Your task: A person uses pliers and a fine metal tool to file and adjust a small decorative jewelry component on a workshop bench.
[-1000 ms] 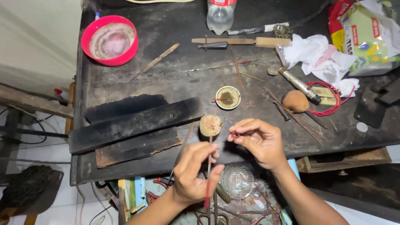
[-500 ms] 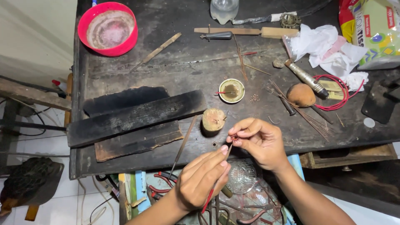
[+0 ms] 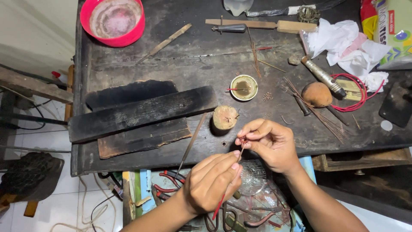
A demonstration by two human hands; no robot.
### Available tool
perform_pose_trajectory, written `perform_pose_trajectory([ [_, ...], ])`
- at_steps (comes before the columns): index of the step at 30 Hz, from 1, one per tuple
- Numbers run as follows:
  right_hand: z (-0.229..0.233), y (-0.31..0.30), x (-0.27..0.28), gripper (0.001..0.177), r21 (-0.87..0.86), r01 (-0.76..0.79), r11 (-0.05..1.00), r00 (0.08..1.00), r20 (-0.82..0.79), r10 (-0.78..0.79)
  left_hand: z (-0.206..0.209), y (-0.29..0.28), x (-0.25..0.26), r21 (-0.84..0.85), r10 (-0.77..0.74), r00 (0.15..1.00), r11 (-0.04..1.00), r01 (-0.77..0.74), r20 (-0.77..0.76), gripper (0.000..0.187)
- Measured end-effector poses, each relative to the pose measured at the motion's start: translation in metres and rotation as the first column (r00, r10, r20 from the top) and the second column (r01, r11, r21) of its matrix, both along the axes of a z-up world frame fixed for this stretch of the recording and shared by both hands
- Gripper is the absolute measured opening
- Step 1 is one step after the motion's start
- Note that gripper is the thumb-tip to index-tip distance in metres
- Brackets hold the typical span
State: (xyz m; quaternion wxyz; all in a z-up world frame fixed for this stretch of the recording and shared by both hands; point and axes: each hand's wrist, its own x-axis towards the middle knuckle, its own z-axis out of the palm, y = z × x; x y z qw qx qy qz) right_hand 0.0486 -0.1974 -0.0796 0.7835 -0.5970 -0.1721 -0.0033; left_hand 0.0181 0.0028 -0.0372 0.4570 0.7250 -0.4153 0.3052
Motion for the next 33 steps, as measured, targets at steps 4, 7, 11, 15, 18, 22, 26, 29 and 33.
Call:
perform_pose_trajectory([
  [4, 0.0, 0.001, 0.0, 0.019, -0.017, -0.001, 1.0, 1.0, 0.001, 0.001, 0.0, -0.003, 0.002, 0.027, 0.035, 0.999, 0.999, -0.036, 0.003, 0.01],
  [7, -0.002, 0.0, 0.0, 0.019, -0.025, -0.003, 1.0, 1.0, 0.0, 0.003, 0.006, -0.005, 0.001, 0.055, 0.067, 0.998, 0.996, -0.068, 0.007, 0.01],
  [11, 0.004, 0.001, 0.0, 0.022, -0.051, -0.007, 0.999, 1.0, -0.013, 0.007, 0.007, -0.007, 0.0, 0.076, 0.08, 0.996, 0.994, -0.082, 0.027, 0.01],
  [15, 0.01, 0.0, -0.001, 0.021, -0.072, -0.049, 0.996, 0.999, 0.0, 0.05, 0.009, -0.007, -0.002, 0.063, 0.076, 0.997, 0.995, -0.077, 0.024, 0.01],
  [18, 0.014, -0.002, -0.002, 0.022, -0.076, -0.064, 0.995, 0.998, -0.004, 0.064, 0.007, -0.008, -0.003, 0.056, 0.059, 0.998, 0.997, -0.06, 0.025, 0.01],
  [22, 0.015, -0.003, -0.002, 0.021, -0.07, -0.077, 0.995, 0.997, -0.011, 0.076, 0.009, -0.008, -0.003, 0.05, 0.044, 0.999, 0.998, -0.044, 0.016, 0.01],
  [26, 0.016, -0.004, -0.002, 0.021, -0.062, -0.082, 0.995, 0.997, -0.015, 0.081, 0.008, -0.009, -0.004, 0.047, 0.047, 0.999, 0.998, -0.047, 0.015, 0.009],
  [29, 0.014, -0.006, -0.001, 0.019, -0.067, -0.1, 0.993, 0.995, -0.016, 0.099, 0.009, -0.008, -0.005, 0.061, 0.043, 0.999, 0.997, -0.043, 0.006, 0.009],
  [33, 0.014, -0.005, -0.004, 0.01, 0.011, -0.14, 0.99, 0.99, -0.021, 0.14, 0.015, -0.003, -0.007, 0.045, -0.028, 0.998, 0.999, 0.031, -0.056, 0.008],
])
